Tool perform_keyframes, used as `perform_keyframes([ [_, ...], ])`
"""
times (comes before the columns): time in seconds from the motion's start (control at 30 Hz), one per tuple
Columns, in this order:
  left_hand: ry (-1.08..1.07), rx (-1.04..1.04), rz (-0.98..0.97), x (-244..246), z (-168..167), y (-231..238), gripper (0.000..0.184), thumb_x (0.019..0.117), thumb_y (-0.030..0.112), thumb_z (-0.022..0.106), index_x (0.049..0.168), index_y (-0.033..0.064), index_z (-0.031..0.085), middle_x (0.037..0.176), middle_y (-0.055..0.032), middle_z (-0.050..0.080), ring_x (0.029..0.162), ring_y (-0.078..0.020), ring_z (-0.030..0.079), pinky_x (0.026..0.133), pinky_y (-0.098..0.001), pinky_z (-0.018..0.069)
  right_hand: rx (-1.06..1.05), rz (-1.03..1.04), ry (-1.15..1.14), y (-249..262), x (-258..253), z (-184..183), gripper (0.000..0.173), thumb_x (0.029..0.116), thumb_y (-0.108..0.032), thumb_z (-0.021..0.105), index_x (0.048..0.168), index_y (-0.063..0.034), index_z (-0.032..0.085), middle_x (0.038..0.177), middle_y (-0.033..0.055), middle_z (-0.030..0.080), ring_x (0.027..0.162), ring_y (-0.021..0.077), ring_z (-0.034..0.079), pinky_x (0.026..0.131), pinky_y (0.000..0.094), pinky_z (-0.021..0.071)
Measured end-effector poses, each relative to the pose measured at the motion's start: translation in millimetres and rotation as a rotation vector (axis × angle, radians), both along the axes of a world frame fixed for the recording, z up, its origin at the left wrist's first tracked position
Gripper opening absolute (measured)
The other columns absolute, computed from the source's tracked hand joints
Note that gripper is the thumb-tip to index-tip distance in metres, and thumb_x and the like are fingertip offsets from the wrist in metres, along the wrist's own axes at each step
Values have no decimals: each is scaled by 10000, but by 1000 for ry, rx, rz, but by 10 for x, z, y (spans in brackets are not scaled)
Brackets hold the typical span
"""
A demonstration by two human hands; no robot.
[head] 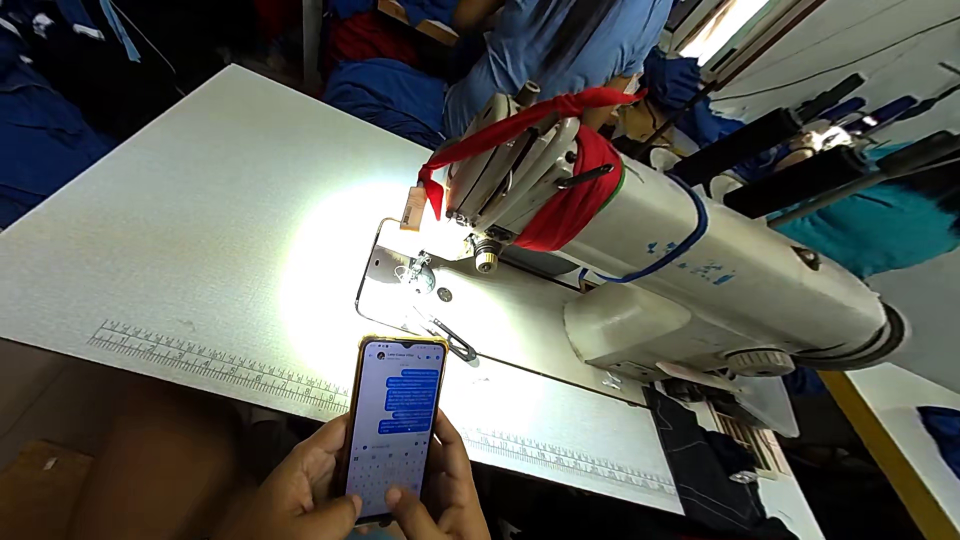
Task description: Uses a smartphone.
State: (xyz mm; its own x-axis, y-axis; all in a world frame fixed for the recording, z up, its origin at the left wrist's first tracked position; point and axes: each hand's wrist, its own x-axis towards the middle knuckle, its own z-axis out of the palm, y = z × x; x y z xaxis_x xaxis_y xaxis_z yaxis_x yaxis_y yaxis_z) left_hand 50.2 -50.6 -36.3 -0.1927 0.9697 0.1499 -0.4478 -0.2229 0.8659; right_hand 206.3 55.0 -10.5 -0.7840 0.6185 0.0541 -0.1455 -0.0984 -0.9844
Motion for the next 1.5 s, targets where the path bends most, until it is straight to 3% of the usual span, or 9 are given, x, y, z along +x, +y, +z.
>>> perform_keyframes([
  [0.13, -18, -10, 1, -7, 6, -6, 630, 875, -103, 539, 1459, 98, 413, 1343, -51, 639, 1160, -182, 674, 894, -356, 618, 8, 69, 5, 36, 34, -18, 882, 845, 146, 584, 1530, 147, 28, 1456, 208, 473, 1243, 198, 616, 965, 378, 594],
  [0.6, -38, 32, -63, 38, 29, 0, 679, 863, -139, 527, 1492, 48, 356, 1396, -68, 594, 1231, -202, 632, 993, -391, 577, 54, -127, 13, -60, -26, -34, 705, 923, 50, 593, 1476, 166, 171, 1330, 167, 575, 1162, 134, 650, 966, 316, 583],
  [0.8, 23, 28, -7, 61, 55, -2, 612, 895, -114, 540, 1471, 17, 378, 1368, -64, 615, 1221, -173, 638, 1013, -360, 565, 69, -153, 13, -98, -51, -36, 785, 892, 34, 686, 1481, 136, 177, 1330, 165, 578, 1159, 144, 658, 955, 317, 593],
  [0.9, 58, -9, 59, 58, 46, -7, 544, 923, -104, 499, 1444, 26, 415, 1316, -76, 651, 1144, -176, 679, 918, -342, 608, 13, -42, 21, -35, -9, -9, 754, 926, 41, 602, 1500, 142, 124, 1360, 166, 560, 1179, 158, 647, 956, 343, 592],
  [1.0, 28, -37, 57, 36, 55, -23, 560, 916, -98, 501, 1443, 77, 429, 1298, -62, 662, 1089, -175, 699, 824, -332, 632, -23, 66, 49, 37, 30, -18, 798, 889, 97, 551, 1524, 135, 70, 1411, 179, 530, 1221, 187, 629, 991, 381, 575],
  [1.1, -12, -27, 26, 27, 54, -26, 593, 896, -100, 526, 1447, 94, 422, 1317, -58, 649, 1120, -178, 688, 822, -332, 632, 17, 35, 2, 20, 26, -6, 818, 866, 112, 561, 1516, 165, 67, 1422, 202, 514, 1233, 176, 621, 1008, 359, 566],
  [1.23, -26, -4, 11, 24, 45, -11, 615, 884, -99, 538, 1456, 92, 419, 1337, -60, 638, 1148, -181, 676, 855, -341, 624, 21, 3, 9, 6, 12, -2, 759, 907, 80, 558, 1504, 163, 97, 1395, 186, 538, 1203, 162, 638, 977, 349, 583],
  [1.5, -26, -21, 1, 7, 43, -8, 636, 881, -100, 544, 1464, 113, 409, 1333, -56, 642, 1120, -190, 690, 817, -342, 636, -54, 18, 53, 40, 24, -29, 618, 989, 56, 405, 1534, 116, 119, 1376, 151, 571, 1174, 168, 652, 964, 376, 585],
])
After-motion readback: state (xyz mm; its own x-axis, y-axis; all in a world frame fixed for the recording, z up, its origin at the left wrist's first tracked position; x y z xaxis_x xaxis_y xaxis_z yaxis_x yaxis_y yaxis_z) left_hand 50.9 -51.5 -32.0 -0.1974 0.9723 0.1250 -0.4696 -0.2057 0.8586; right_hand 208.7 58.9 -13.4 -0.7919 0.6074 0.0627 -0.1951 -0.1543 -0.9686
